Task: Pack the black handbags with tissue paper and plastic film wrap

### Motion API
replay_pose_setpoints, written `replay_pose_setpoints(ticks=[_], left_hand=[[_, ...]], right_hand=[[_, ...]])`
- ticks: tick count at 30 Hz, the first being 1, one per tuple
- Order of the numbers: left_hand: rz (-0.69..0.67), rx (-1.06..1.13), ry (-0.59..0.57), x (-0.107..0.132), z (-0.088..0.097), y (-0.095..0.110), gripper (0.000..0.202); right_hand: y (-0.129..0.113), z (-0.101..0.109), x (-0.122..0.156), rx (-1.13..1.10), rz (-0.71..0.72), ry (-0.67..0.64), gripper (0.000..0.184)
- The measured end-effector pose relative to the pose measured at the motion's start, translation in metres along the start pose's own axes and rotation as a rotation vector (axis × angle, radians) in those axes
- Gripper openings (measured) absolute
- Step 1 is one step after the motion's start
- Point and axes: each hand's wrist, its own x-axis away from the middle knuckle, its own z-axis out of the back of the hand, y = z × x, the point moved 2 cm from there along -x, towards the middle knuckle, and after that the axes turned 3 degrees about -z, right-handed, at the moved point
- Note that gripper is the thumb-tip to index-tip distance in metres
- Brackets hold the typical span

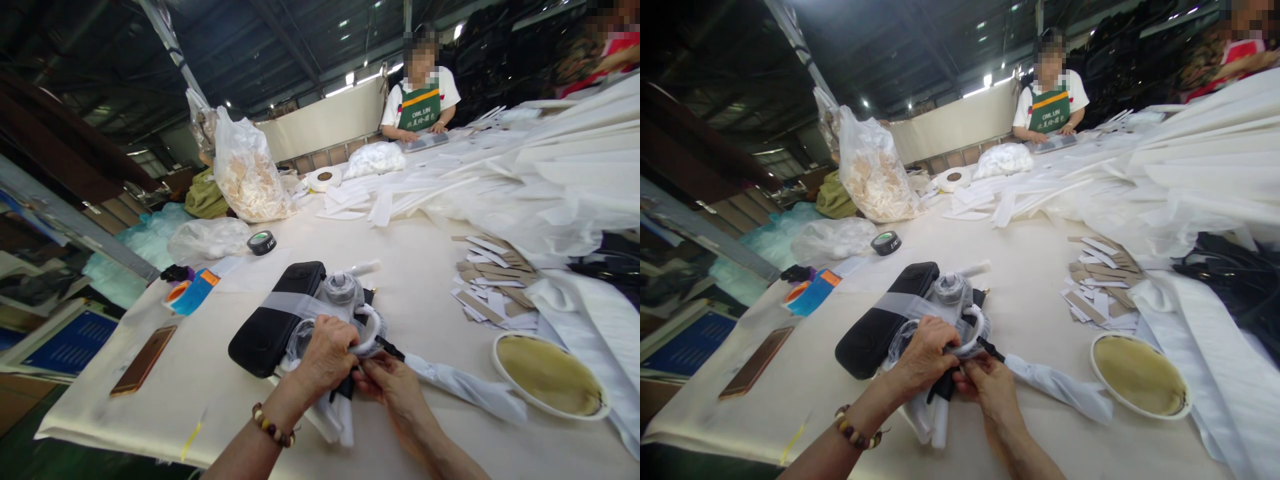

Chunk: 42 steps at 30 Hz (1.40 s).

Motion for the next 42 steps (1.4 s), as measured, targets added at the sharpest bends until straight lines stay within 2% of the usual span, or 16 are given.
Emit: replay_pose_setpoints(ticks=[8, 13, 17, 22, 28, 33, 38, 42], left_hand=[[-0.006, -0.024, 0.025, -0.002, -0.004, 0.0, 0.018], [-0.043, -0.082, 0.085, 0.001, -0.005, -0.001, 0.017], [-0.117, -0.149, 0.142, 0.007, -0.012, 0.003, 0.016], [-0.23, -0.201, 0.202, 0.014, -0.023, 0.01, 0.018], [-0.267, -0.161, 0.234, 0.023, -0.016, 0.011, 0.018], [-0.186, 0.012, 0.162, 0.03, -0.004, 0.007, 0.013], [-0.177, 0.033, 0.089, 0.028, 0.002, 0.005, 0.013], [-0.128, -0.049, -0.08, 0.015, 0.009, 0.001, 0.014]], right_hand=[[0.01, -0.004, 0.007, -0.135, -0.078, 0.091, 0.051], [0.012, -0.01, 0.012, -0.181, -0.07, 0.111, 0.046], [0.009, -0.015, 0.015, -0.227, -0.047, 0.106, 0.036], [0.006, -0.019, 0.017, -0.256, 0.003, 0.034, 0.022], [0.008, -0.018, 0.018, -0.265, 0.044, 0.015, 0.026], [0.01, -0.018, 0.015, -0.247, 0.036, 0.023, 0.033], [0.012, -0.017, 0.012, -0.224, 0.02, 0.085, 0.039], [0.014, -0.018, 0.009, -0.173, 0.045, 0.095, 0.041]])
